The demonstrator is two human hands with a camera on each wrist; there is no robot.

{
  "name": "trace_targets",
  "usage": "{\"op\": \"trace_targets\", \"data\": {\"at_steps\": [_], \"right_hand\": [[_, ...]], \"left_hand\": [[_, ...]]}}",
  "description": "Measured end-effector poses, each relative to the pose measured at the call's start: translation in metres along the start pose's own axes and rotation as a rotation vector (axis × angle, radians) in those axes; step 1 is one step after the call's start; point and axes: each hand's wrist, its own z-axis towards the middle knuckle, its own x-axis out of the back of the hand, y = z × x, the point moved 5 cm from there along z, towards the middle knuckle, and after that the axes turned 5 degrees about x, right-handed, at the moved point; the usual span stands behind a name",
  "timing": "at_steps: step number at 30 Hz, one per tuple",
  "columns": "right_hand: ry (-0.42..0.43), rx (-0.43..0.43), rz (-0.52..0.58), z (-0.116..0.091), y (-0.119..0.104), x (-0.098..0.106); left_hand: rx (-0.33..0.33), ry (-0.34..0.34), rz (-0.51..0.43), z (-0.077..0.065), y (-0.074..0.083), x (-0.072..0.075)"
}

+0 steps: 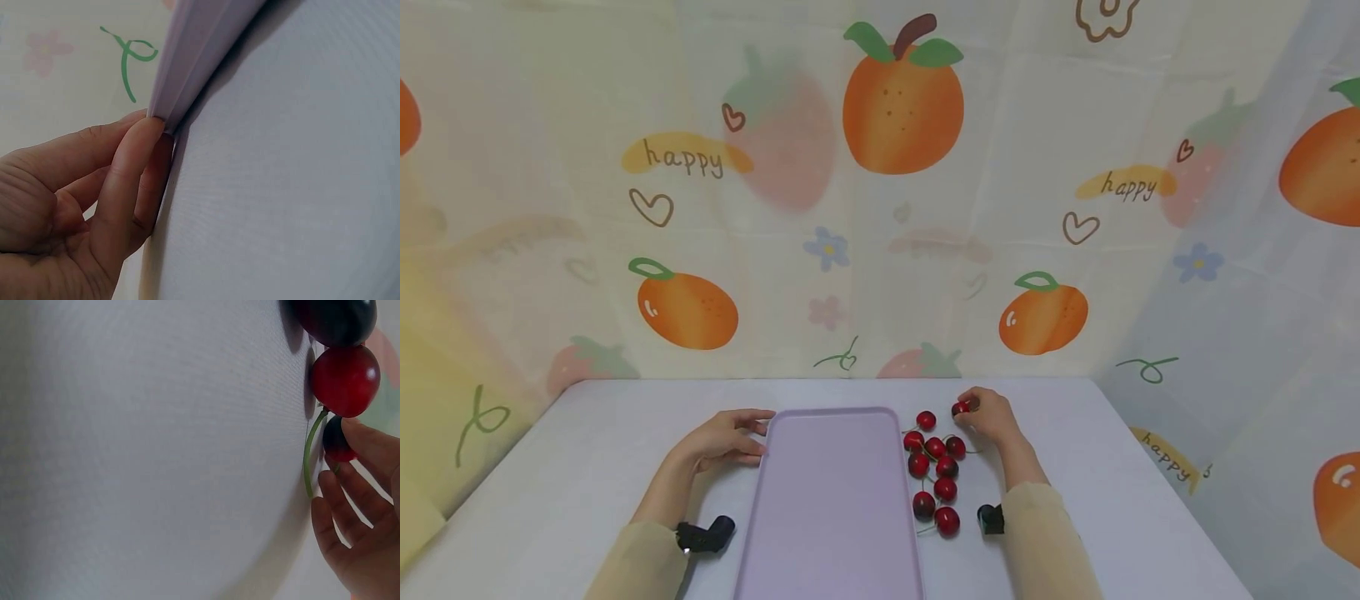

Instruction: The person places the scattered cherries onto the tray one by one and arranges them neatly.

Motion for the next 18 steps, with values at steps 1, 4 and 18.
{"op": "trace_targets", "data": {"at_steps": [1, 4, 18], "right_hand": [[0.002, 0.003, -0.003, 0.0001, 0.0005, 0.0000], [0.014, 0.001, -0.007, -0.0003, 0.0012, 0.0005], [0.115, -0.032, 0.054, 0.0033, -0.0011, 0.0064]], "left_hand": [[0.001, 0.001, 0.000, -0.0001, 0.0002, -0.0002], [0.002, 0.005, 0.000, -0.0005, 0.0006, -0.0006], [0.012, 0.014, 0.017, -0.0013, 0.0006, -0.0009]]}}
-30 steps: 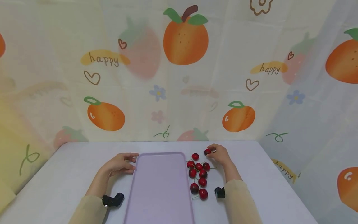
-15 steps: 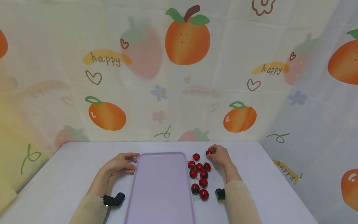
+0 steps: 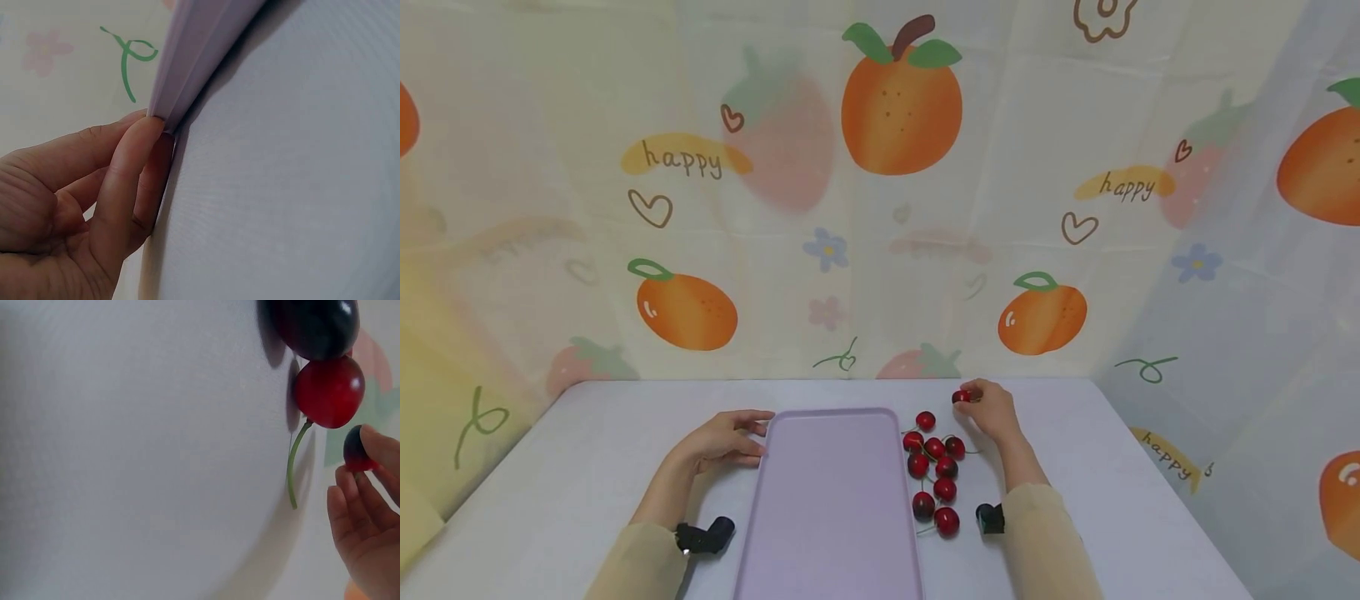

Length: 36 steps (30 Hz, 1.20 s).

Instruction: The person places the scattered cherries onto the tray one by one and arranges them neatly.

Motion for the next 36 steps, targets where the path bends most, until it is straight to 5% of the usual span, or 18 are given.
{"op": "trace_targets", "data": {"at_steps": [14, 36], "right_hand": [[0.085, 0.096, 0.033, 0.004, -0.025, 0.005], [0.066, 0.134, 0.168, 0.001, -0.086, -0.008]], "left_hand": [[0.001, 0.003, 0.000, 0.001, -0.002, 0.001], [0.000, -0.004, -0.027, 0.004, -0.002, 0.002]]}}
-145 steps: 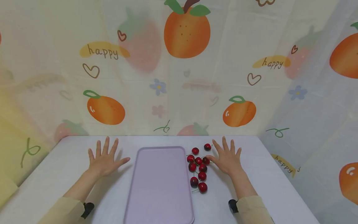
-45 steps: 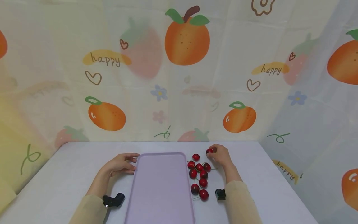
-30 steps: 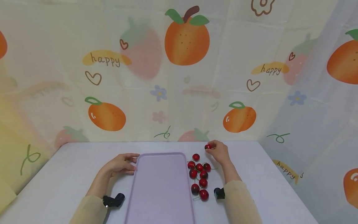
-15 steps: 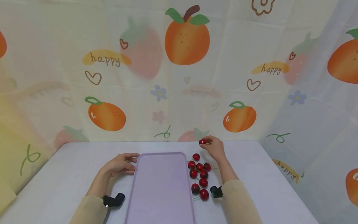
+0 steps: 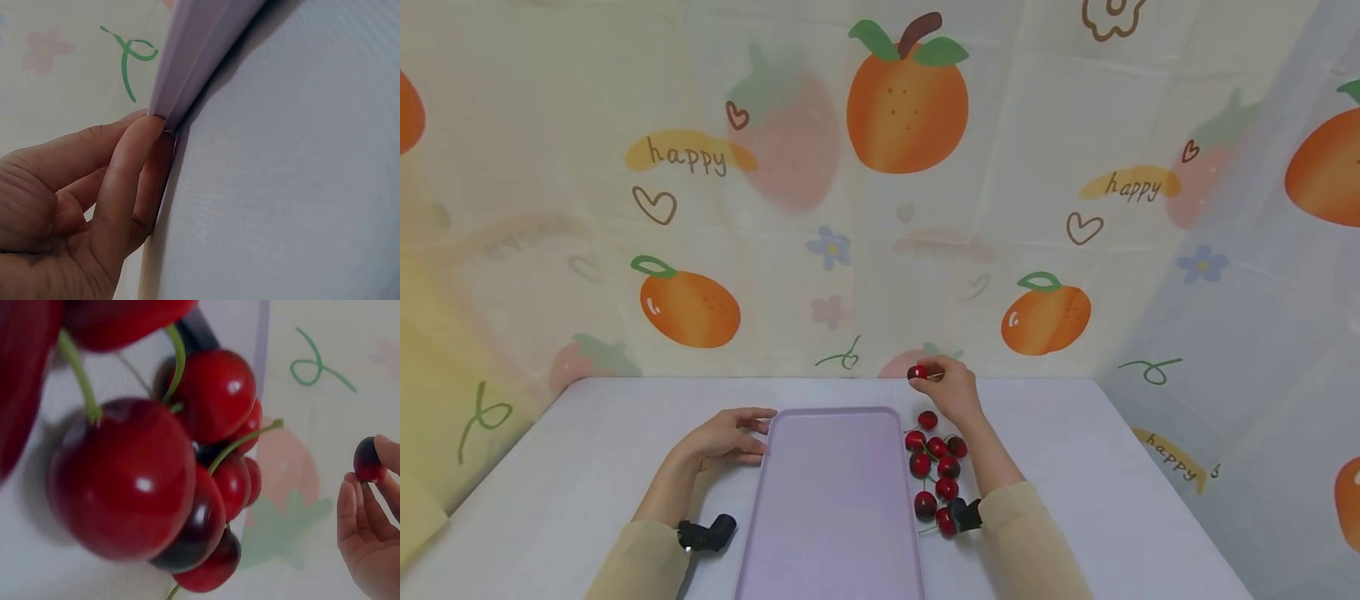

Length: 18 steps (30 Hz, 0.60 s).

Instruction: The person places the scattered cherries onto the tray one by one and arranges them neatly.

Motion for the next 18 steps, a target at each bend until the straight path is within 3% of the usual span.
{"op": "trace_targets", "data": {"at_steps": [18], "right_hand": [[-0.021, 0.030, 0.090, -0.001, -0.026, -0.038]], "left_hand": [[0.010, 0.001, -0.011, 0.000, -0.001, 0.000]]}}
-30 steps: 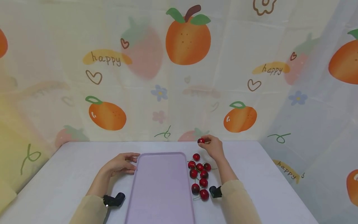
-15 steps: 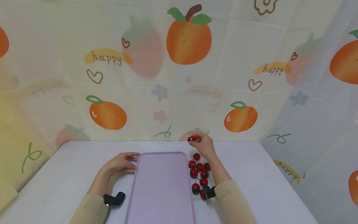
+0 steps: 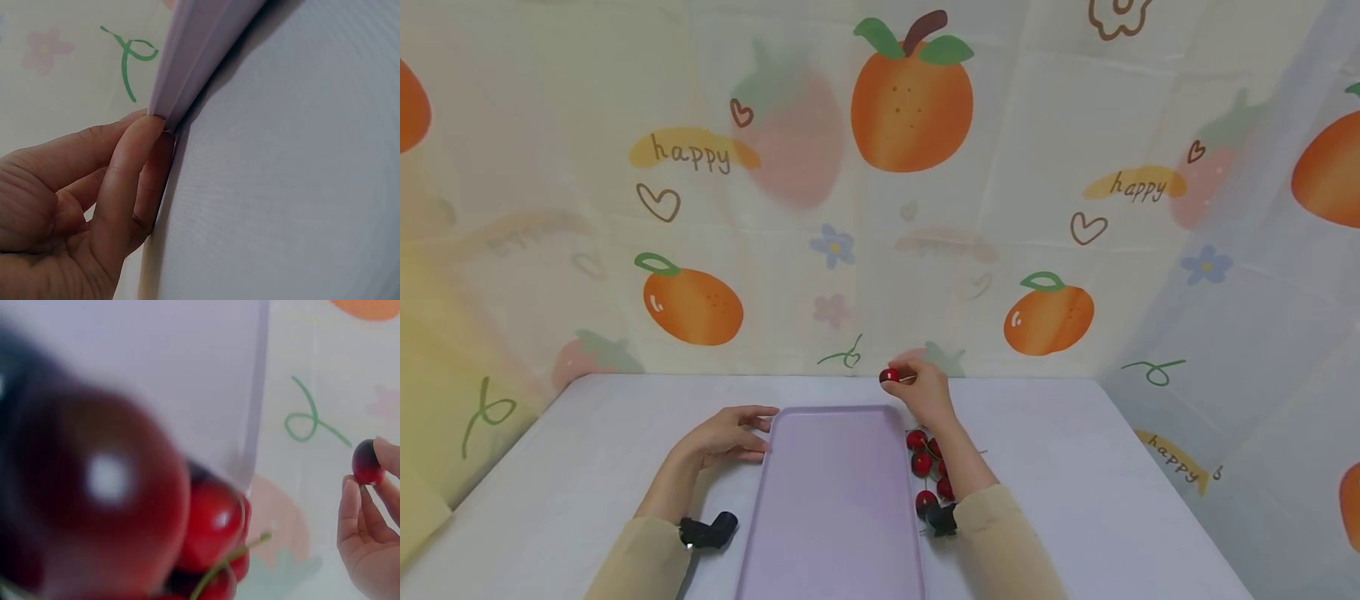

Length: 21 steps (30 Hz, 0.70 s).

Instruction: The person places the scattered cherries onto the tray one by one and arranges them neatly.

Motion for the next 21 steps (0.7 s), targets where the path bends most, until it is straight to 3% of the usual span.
{"op": "trace_targets", "data": {"at_steps": [13, 21], "right_hand": [[0.010, 0.032, 0.024, 0.002, -0.017, -0.039], [-0.030, 0.017, 0.022, -0.002, -0.022, -0.059]], "left_hand": [[0.001, 0.006, 0.005, 0.000, 0.001, -0.001], [-0.003, -0.002, 0.006, 0.000, 0.000, -0.001]]}}
